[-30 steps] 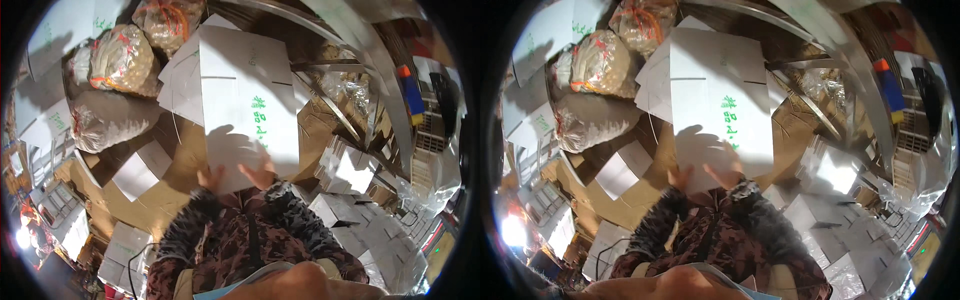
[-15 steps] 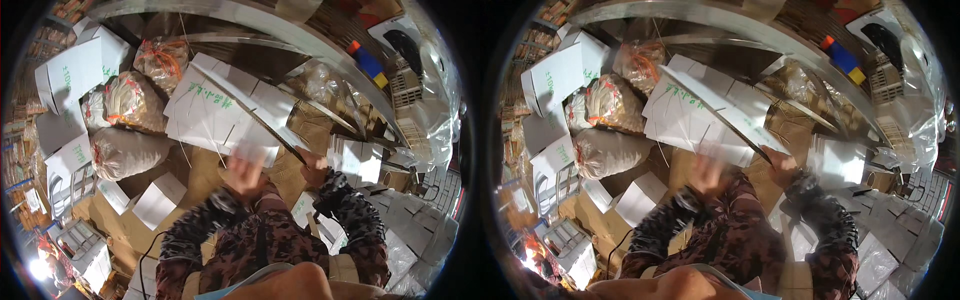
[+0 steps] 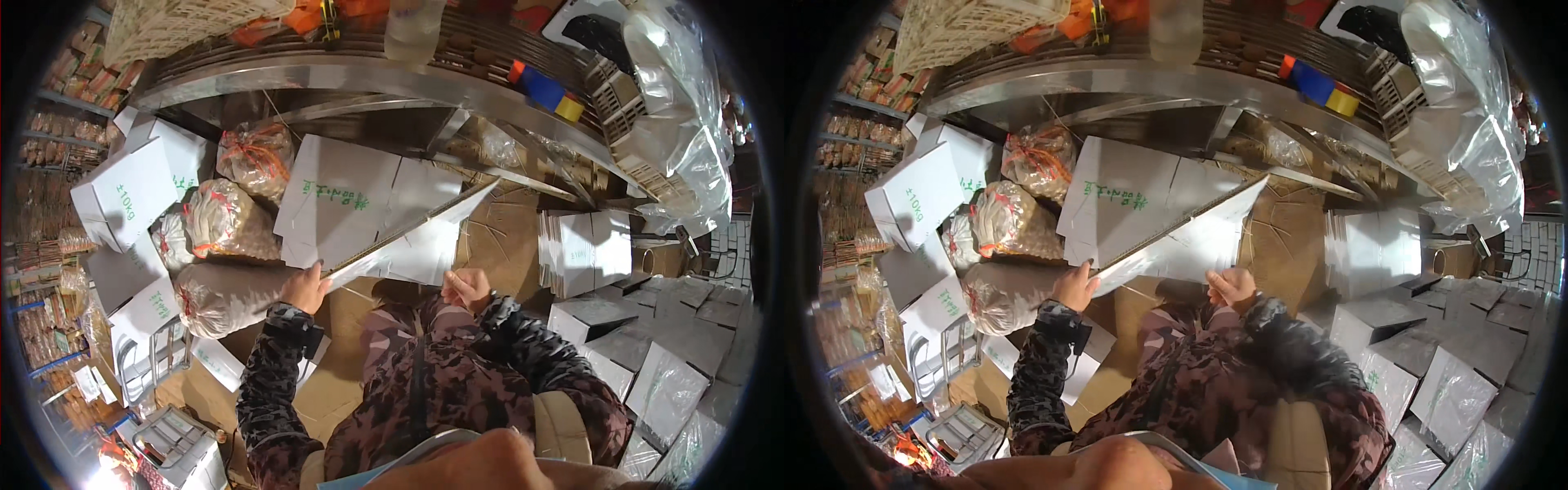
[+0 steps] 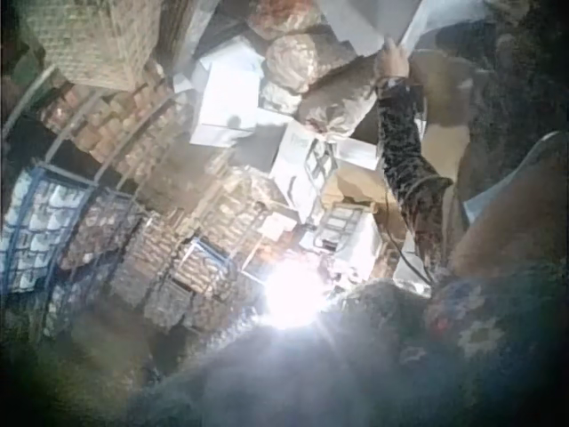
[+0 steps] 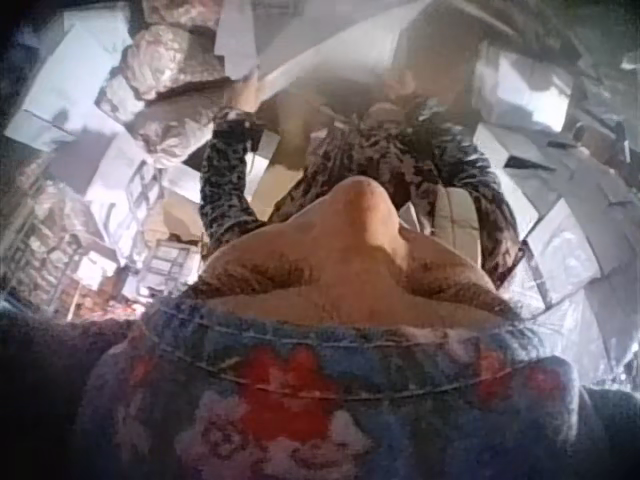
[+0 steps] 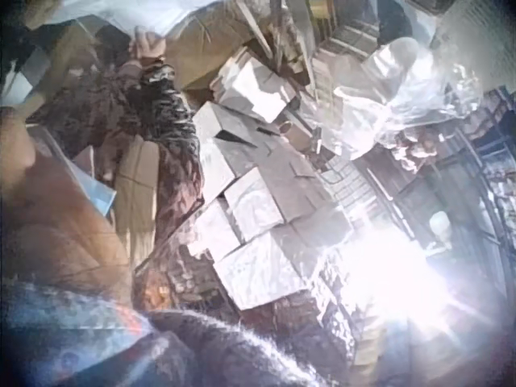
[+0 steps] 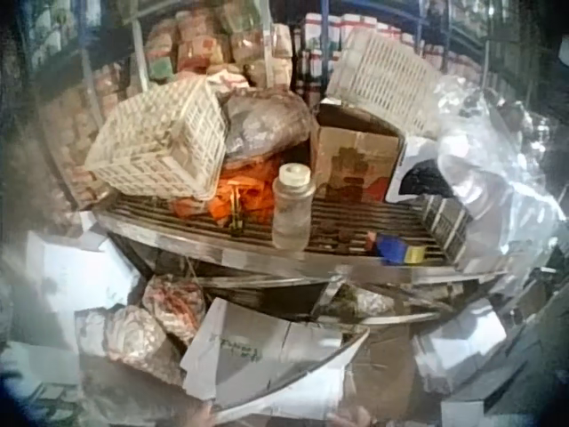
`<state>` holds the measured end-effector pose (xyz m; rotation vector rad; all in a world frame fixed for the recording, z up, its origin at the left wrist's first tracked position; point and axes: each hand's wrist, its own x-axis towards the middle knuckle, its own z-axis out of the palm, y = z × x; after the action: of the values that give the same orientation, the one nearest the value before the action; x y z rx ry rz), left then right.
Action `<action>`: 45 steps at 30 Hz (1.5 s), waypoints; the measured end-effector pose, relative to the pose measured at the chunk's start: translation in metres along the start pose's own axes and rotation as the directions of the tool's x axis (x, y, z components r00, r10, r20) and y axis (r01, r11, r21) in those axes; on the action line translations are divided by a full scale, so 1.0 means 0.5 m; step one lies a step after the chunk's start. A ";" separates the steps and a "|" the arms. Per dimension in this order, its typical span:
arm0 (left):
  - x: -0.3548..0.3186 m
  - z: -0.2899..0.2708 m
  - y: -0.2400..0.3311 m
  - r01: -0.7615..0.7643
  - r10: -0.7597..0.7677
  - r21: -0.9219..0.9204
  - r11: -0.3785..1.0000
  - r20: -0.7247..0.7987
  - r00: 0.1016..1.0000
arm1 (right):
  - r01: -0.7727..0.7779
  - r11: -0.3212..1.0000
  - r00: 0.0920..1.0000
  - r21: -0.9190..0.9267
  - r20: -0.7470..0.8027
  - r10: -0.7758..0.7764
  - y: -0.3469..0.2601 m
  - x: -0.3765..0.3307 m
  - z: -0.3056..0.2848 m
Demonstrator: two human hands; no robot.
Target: Assembling and taping cardboard boxes for produce.
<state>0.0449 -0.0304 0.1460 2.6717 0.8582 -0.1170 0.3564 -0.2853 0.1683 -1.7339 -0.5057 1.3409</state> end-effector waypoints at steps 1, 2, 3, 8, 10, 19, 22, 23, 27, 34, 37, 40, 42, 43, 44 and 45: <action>-0.006 -0.010 -0.001 -0.051 0.056 -0.090 0.995 0.052 0.997 | -0.174 0.962 0.985 0.211 0.028 0.172 0.051 0.024 0.012; -0.020 -0.022 -0.002 -0.072 0.088 -0.116 0.991 0.135 0.987 | -0.168 0.963 0.986 0.211 0.040 0.163 0.043 0.040 0.019; -0.029 -0.008 -0.008 -0.063 0.077 -0.107 0.992 0.130 0.989 | -0.187 0.923 0.981 0.336 0.006 0.196 0.031 0.068 0.022; -0.113 0.112 -0.019 -0.533 0.623 -0.385 0.753 0.156 0.767 | -0.140 0.924 0.984 0.356 -0.052 0.169 -0.035 0.157 0.064; -0.129 0.085 0.020 -0.114 0.416 -0.631 0.767 0.355 0.837 | -0.132 0.910 0.981 0.393 -0.082 0.178 -0.036 0.146 0.086; 0.010 -0.095 -0.057 0.110 -0.009 -0.181 0.977 0.483 0.875 | 0.148 0.893 0.858 0.425 -0.504 0.097 0.034 0.042 0.094; -0.039 0.021 -0.172 -0.161 0.117 0.082 0.984 0.390 0.913 | 0.186 0.897 0.773 0.401 -0.624 0.119 0.148 -0.019 0.116; -0.056 0.059 -0.217 -0.319 0.245 0.149 0.936 0.374 0.895 | 0.206 0.906 0.756 0.370 -0.648 0.092 0.144 -0.033 0.120; 0.015 -0.027 -0.204 -0.416 0.348 0.049 0.908 0.463 0.815 | 0.081 0.982 0.743 0.170 -0.667 0.054 0.190 -0.057 0.060; 0.159 0.045 -0.438 0.324 -0.350 -0.381 0.866 0.003 0.937 | 0.159 0.638 0.911 -0.753 -0.137 -0.390 -0.112 0.051 0.018; 0.203 0.069 -0.256 0.326 -0.328 -0.038 0.944 -0.149 0.933 | -0.097 0.270 0.967 -0.958 -0.154 -0.202 -0.082 0.121 0.025; 0.238 0.133 -0.248 0.378 -0.343 -0.292 0.879 0.165 0.925 | -0.253 0.137 0.950 -0.958 -0.273 -0.153 -0.096 0.234 0.145; 0.228 0.130 -0.150 0.295 -0.285 -0.032 0.955 0.176 0.942 | -0.344 0.048 0.933 -0.938 -0.347 -0.097 -0.065 0.284 0.226; 0.234 0.178 -0.171 0.263 -0.275 0.105 0.959 0.123 0.954 | -0.360 -0.011 0.929 -0.933 -0.358 -0.098 -0.062 0.334 0.250; 0.279 0.175 -0.081 0.352 -0.332 -0.050 0.935 0.227 0.915 | -0.653 0.438 0.734 -0.618 -0.659 0.163 0.029 0.379 0.201; 0.293 0.159 -0.068 0.325 -0.306 -0.058 0.944 0.219 0.927 | -0.728 0.678 0.528 -0.096 -0.710 0.466 0.079 0.425 0.173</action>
<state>0.1464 0.0495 0.0355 2.3627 1.1852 -0.4136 0.3413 -0.1152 0.0100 -2.7260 0.3271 0.9859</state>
